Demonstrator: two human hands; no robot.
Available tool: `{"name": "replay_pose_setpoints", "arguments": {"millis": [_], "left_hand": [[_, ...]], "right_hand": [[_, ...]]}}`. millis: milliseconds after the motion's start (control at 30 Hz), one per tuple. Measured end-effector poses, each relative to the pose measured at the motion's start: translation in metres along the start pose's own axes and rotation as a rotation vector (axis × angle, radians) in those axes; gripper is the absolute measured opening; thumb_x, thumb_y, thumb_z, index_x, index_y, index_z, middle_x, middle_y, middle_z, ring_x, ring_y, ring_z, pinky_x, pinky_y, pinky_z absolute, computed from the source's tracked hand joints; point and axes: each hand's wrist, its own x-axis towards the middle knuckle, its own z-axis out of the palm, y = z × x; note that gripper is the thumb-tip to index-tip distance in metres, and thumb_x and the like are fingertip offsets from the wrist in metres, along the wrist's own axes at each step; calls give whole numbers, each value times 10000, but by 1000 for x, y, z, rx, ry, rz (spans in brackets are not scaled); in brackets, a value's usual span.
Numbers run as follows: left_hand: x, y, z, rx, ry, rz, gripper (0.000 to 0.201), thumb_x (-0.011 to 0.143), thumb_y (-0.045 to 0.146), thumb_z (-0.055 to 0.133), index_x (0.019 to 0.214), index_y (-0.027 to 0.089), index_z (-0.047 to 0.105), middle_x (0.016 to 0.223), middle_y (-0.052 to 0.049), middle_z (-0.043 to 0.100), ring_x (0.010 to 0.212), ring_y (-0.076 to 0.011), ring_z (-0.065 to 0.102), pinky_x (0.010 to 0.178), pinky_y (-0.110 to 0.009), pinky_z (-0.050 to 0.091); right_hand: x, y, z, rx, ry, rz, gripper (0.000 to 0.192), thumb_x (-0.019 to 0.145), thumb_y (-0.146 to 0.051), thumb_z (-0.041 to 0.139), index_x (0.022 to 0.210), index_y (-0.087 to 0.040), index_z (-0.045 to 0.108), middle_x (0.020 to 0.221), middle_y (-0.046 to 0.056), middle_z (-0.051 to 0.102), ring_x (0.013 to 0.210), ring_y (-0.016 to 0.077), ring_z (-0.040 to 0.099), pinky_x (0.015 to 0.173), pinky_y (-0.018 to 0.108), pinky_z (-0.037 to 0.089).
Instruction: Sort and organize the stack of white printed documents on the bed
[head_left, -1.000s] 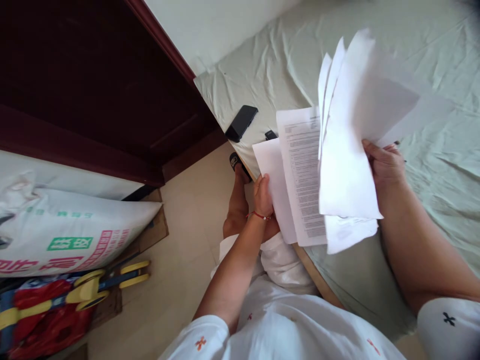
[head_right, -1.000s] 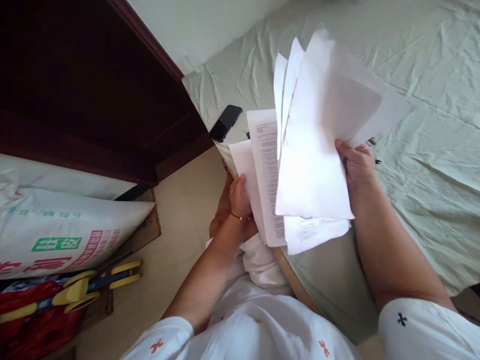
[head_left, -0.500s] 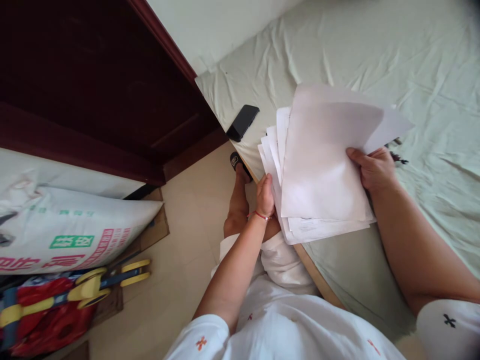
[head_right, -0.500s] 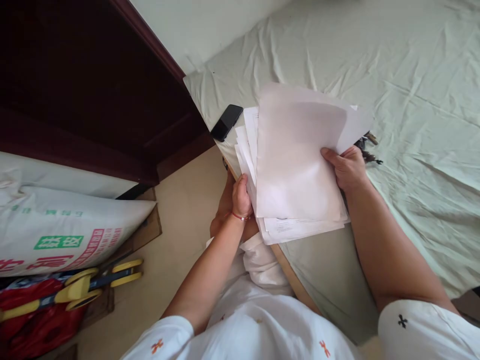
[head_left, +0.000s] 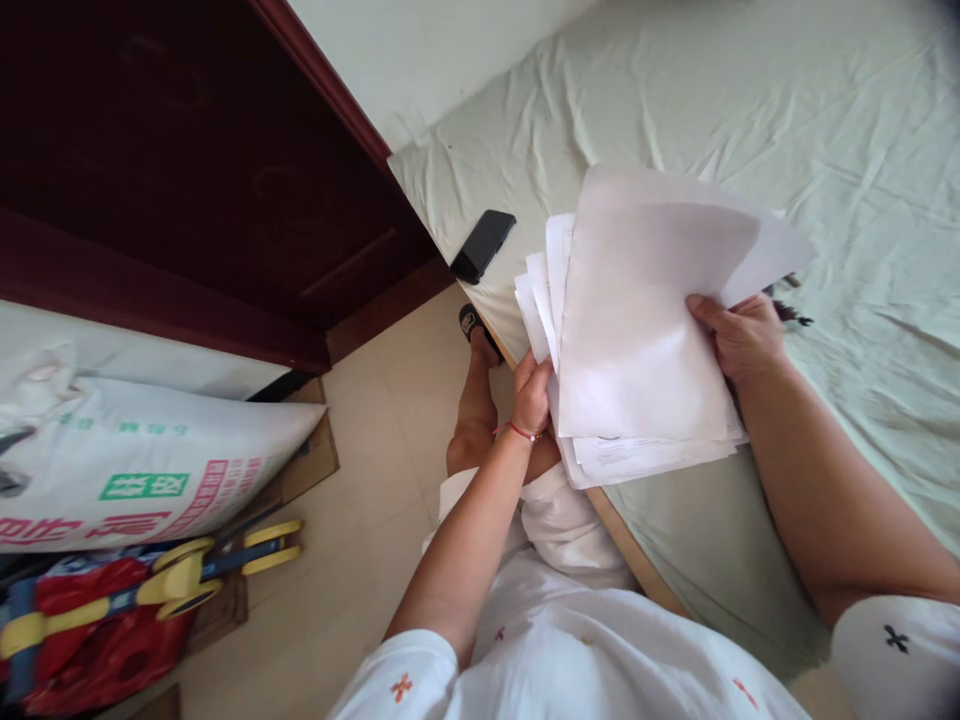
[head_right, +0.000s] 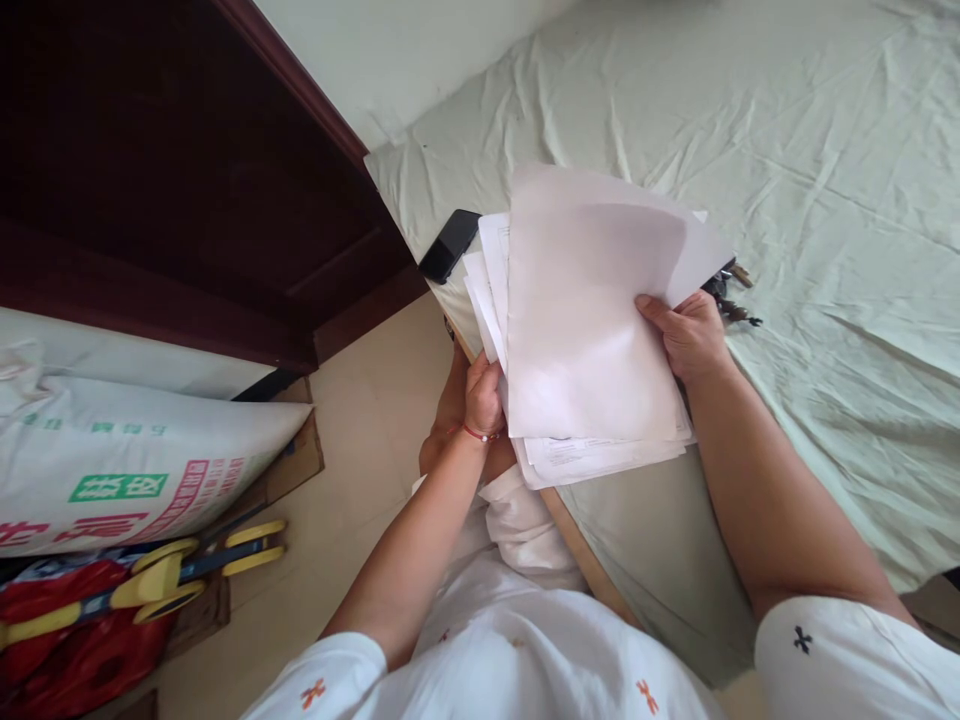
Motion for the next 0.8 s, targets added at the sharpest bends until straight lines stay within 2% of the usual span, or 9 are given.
{"name": "replay_pose_setpoints", "arguments": {"millis": [367,500,633,733,800], "left_hand": [[-1,7,5,20,42,6,254,832,418,717,948,208,800,1015,-45,813,1085,-259,716,1008,-325,511],[0,6,4,12,30,14,328,836,489,736,973,198,804,1076,-63,813,1155,-269,707,1085,-339,477],[1,7,4,-23,62,-20,464,781,590,792,1005,183,801,1112,-86,813,1206,-307,696,1147,-403,452],[1,6,4,-43,67,-16,518,748,636,814,1002,185,803,1123,-89,814,1218,-317,695,1160,-421,449],[1,4,3,-50,58,-17,519,747,639,817,1006,189,803,1119,-87,815,1215,-316,698,1159,-424,455]], "right_hand": [[-1,-1,2,-20,-19,32,339,608,-311,957,880,-193,794,899,50,810,730,211,726,728,354,626],[-2,-1,4,-18,-8,30,358,587,-319,967,870,-188,791,889,50,806,710,212,726,717,369,629],[1,-3,4,15,31,-21,393,553,-345,984,852,-179,790,864,38,796,707,205,728,799,405,645],[6,-7,2,69,78,-73,409,513,-347,992,827,-191,781,864,31,796,790,229,751,886,435,637],[11,-10,-1,120,121,-75,423,482,-338,993,818,-200,776,848,33,793,854,260,760,889,455,638]]}}
